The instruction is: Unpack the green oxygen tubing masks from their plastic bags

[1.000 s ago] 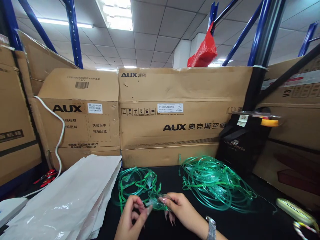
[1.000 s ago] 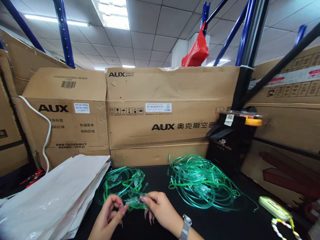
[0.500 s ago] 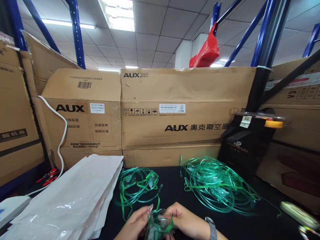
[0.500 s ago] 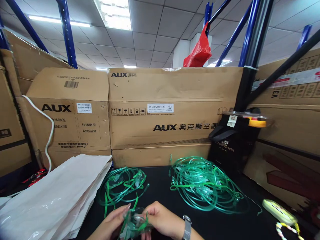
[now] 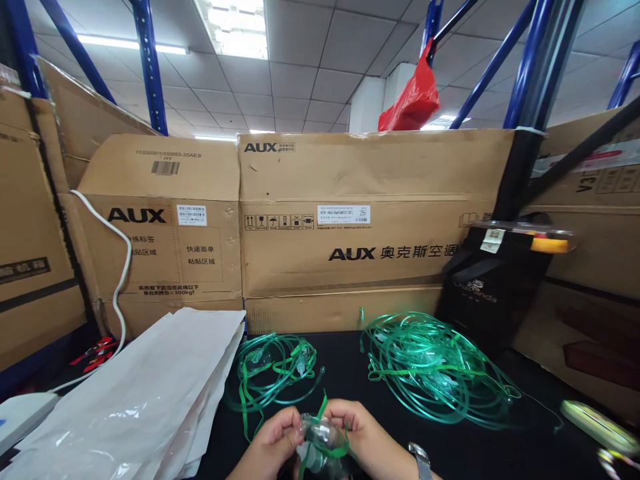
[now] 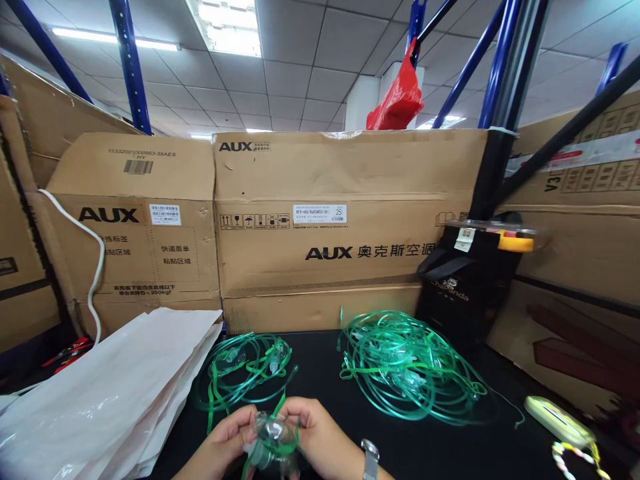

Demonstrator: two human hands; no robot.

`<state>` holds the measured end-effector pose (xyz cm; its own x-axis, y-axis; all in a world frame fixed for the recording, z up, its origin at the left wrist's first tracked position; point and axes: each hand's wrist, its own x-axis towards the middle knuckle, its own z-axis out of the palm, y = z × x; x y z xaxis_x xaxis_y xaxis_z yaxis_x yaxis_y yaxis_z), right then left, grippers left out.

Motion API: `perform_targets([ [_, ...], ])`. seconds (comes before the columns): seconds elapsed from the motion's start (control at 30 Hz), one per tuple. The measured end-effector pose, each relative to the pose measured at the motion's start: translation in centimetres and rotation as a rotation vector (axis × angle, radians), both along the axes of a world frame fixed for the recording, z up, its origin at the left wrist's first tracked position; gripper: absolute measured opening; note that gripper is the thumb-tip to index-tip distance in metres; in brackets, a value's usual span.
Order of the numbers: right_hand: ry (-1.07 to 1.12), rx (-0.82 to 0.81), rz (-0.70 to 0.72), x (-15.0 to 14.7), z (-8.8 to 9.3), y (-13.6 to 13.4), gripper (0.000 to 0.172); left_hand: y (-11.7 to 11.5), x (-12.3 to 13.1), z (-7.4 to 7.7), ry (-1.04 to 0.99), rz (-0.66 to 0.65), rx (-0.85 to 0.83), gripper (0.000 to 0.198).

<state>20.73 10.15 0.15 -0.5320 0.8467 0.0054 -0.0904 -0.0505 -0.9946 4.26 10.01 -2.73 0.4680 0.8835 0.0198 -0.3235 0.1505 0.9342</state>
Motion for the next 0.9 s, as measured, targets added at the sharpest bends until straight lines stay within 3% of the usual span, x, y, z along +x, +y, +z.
perform_targets([
  [0.23, 0.149, -0.013, -0.137, 1.1, 1.3, 0.4, 0.039, 0.4, -0.8, 1.8, 0.019, 0.043, 0.061, 0.039],
  [0.37, 0.353, 0.057, -0.391, 3.6, 3.4, 1.7, 0.035, 1.4, -1.7, 1.6, 0.012, 0.135, 0.046, 0.043],
  [0.47, 0.352, 0.146, -0.515, 5.2, 4.2, 2.7, 0.037, 1.9, -2.1, 1.3, 0.022, 0.193, 0.021, 0.045],
  [0.57, 0.238, 0.125, -0.479, 5.1, 3.7, 3.0, 0.035, 1.7, -1.9, 1.2, 0.044, 0.216, 0.000, 0.045],
  [0.7, 0.044, 0.034, -0.326, 3.0, 2.0, 2.2, 0.035, 0.7, -1.1, 1.4, 0.115, 0.218, -0.019, 0.066],
  [0.9, -0.195, 0.026, -0.189, 0.6, 0.3, 1.0, 0.041, -0.3, -0.1, 0.8, 0.327, 0.076, 0.054, 0.050],
])
